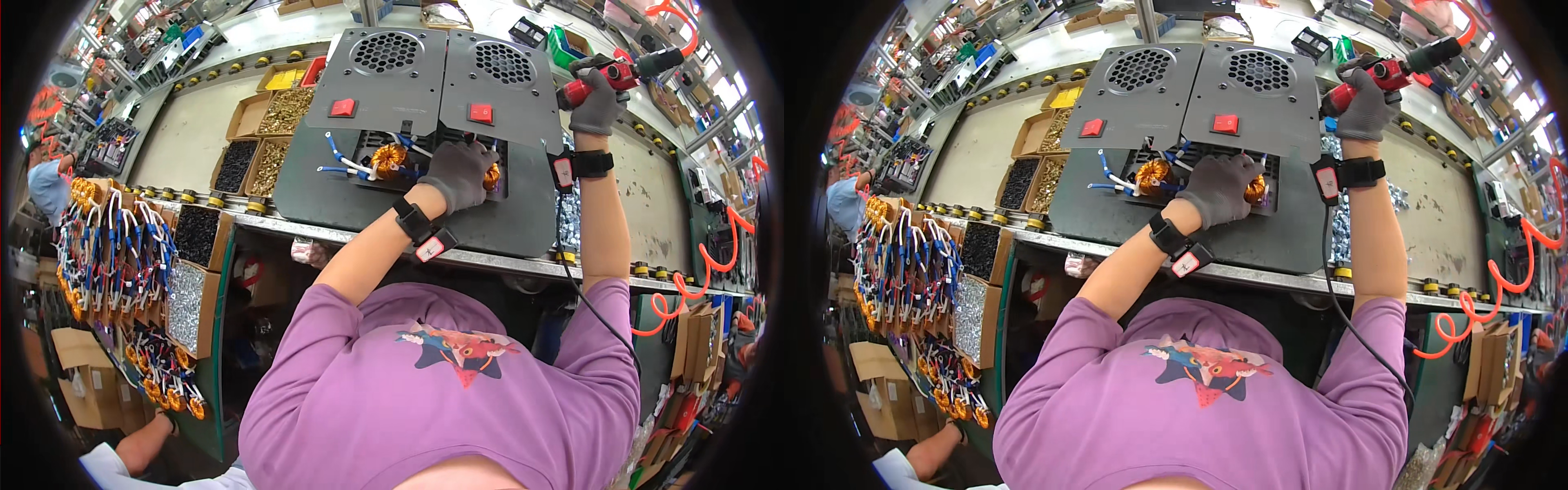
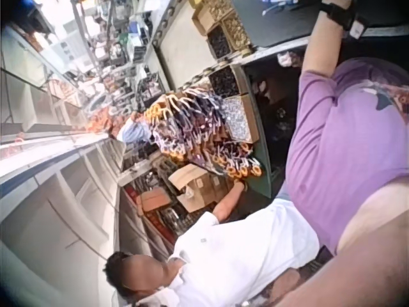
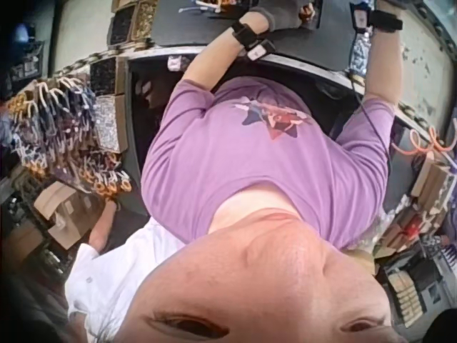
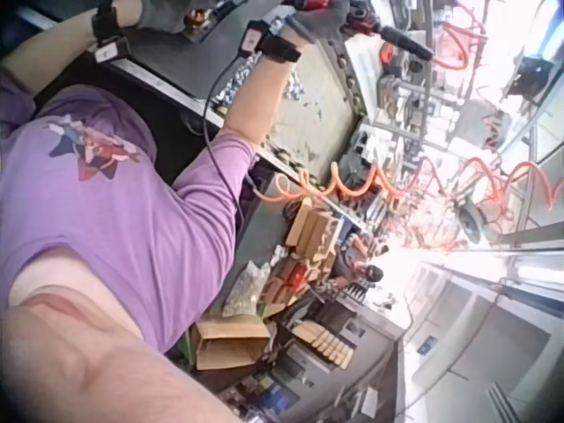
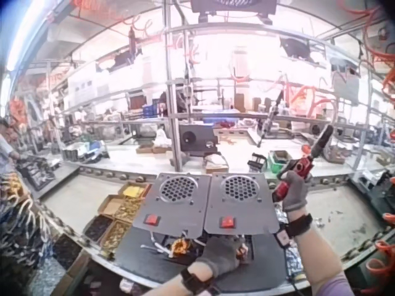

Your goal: Install copper coils and secure components into industrial power supply units using an electric screwdriver.

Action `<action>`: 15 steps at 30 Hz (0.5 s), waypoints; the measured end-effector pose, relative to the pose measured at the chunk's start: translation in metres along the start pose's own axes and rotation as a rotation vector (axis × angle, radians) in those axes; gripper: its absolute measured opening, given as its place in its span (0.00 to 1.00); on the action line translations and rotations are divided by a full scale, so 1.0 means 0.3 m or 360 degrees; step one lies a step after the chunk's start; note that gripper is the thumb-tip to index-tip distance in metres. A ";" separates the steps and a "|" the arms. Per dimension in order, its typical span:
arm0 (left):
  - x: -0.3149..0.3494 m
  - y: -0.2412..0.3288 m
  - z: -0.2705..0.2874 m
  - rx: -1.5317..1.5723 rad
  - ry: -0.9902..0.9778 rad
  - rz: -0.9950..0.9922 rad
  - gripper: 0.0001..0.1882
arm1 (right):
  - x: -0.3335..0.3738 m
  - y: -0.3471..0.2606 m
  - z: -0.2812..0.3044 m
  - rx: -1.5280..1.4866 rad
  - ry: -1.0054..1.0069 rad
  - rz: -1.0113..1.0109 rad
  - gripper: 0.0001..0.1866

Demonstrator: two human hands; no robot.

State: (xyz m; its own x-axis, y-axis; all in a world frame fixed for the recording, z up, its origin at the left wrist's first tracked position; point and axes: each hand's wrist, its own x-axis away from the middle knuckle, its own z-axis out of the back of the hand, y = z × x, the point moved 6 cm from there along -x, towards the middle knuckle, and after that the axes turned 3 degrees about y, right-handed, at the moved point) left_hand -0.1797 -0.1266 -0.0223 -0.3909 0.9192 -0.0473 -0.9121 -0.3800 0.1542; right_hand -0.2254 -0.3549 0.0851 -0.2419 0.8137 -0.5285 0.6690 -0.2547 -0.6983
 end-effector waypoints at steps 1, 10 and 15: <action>-0.001 0.000 0.001 -0.0005 -0.0024 0.0017 0.33 | 0.005 0.013 -0.015 0.0013 -0.0006 -0.0036 0.09; -0.007 0.006 -0.018 -0.0130 -0.0031 -0.0042 0.32 | -0.028 0.114 -0.098 0.0177 0.0056 -0.0027 0.10; 0.008 -0.016 -0.011 -0.0133 0.0013 -0.0016 0.33 | -0.041 0.140 -0.128 0.0238 0.0015 -0.0069 0.10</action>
State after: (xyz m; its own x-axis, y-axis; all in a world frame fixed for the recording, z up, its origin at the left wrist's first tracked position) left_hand -0.1767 -0.1229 -0.0264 -0.3822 0.9224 -0.0566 -0.9231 -0.3781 0.0707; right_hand -0.1674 -0.3554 0.0808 -0.2608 0.8304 -0.4923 0.5457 -0.2939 -0.7848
